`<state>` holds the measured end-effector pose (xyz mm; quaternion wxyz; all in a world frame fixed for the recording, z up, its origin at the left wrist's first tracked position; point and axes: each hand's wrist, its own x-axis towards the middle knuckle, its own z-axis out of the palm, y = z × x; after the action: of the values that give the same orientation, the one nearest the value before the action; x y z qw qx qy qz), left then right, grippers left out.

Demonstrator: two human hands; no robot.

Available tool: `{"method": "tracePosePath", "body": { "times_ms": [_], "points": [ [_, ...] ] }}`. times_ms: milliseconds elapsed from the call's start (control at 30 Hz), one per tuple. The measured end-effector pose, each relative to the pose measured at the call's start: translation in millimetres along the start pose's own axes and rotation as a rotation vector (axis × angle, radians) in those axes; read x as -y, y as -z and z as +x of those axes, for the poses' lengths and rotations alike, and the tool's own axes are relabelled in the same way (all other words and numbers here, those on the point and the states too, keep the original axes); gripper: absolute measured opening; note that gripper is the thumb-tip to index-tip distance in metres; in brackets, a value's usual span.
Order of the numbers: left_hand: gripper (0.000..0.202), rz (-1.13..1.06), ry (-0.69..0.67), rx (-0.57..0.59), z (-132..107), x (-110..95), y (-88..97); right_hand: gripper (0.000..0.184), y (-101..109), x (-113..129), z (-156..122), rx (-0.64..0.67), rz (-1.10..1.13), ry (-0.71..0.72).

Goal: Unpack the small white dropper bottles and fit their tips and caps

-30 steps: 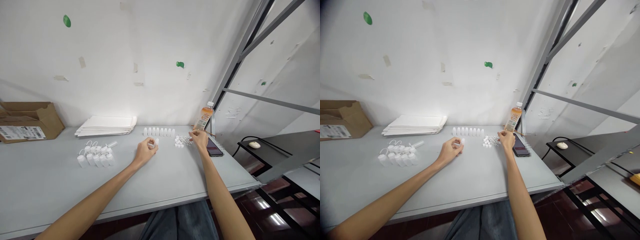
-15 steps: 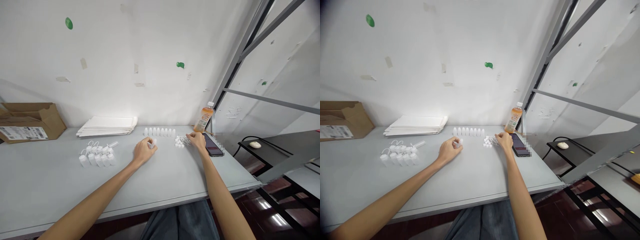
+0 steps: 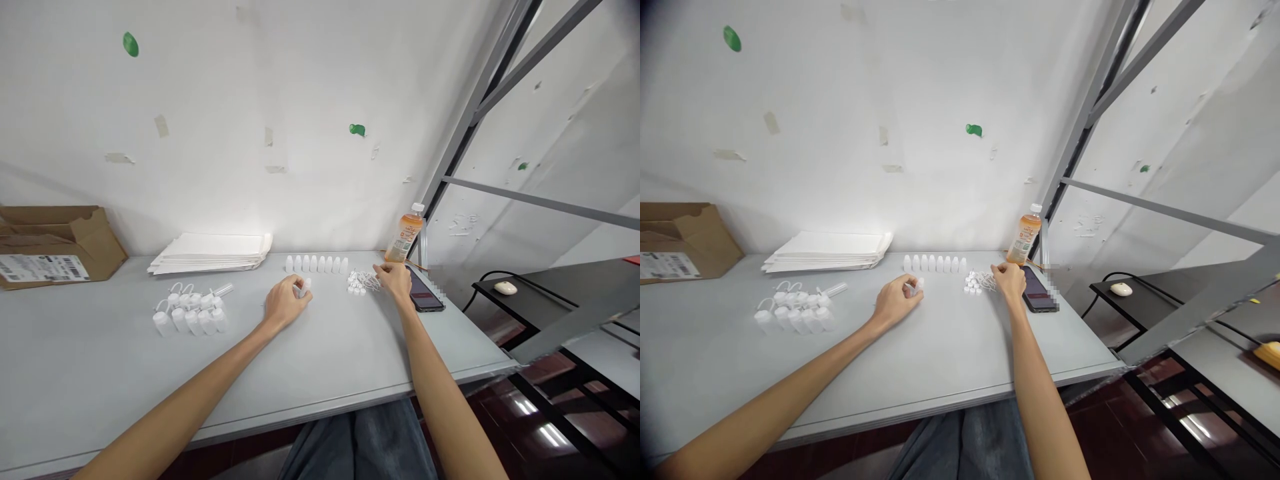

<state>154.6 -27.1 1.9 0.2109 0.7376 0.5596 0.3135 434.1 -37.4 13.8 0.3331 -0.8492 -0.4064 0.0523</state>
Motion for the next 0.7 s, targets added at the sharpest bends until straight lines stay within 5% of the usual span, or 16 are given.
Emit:
{"method": "tracePosePath", "body": {
  "times_ms": [300,500,700],
  "points": [
    [0.020,0.272,-0.008,-0.076,6.9,6.4,6.2,0.029,-3.4,-5.7,2.8,0.024,-0.045,0.069],
    [0.026,0.476,0.105,-0.066,14.9,11.1,10.7,0.029,-2.5,-5.0,2.4,0.023,-0.038,0.056],
    [0.028,0.460,0.216,-0.080,21.0,15.8,13.2,0.029,-2.7,-6.7,3.7,0.014,0.007,0.053]
  ]
}}
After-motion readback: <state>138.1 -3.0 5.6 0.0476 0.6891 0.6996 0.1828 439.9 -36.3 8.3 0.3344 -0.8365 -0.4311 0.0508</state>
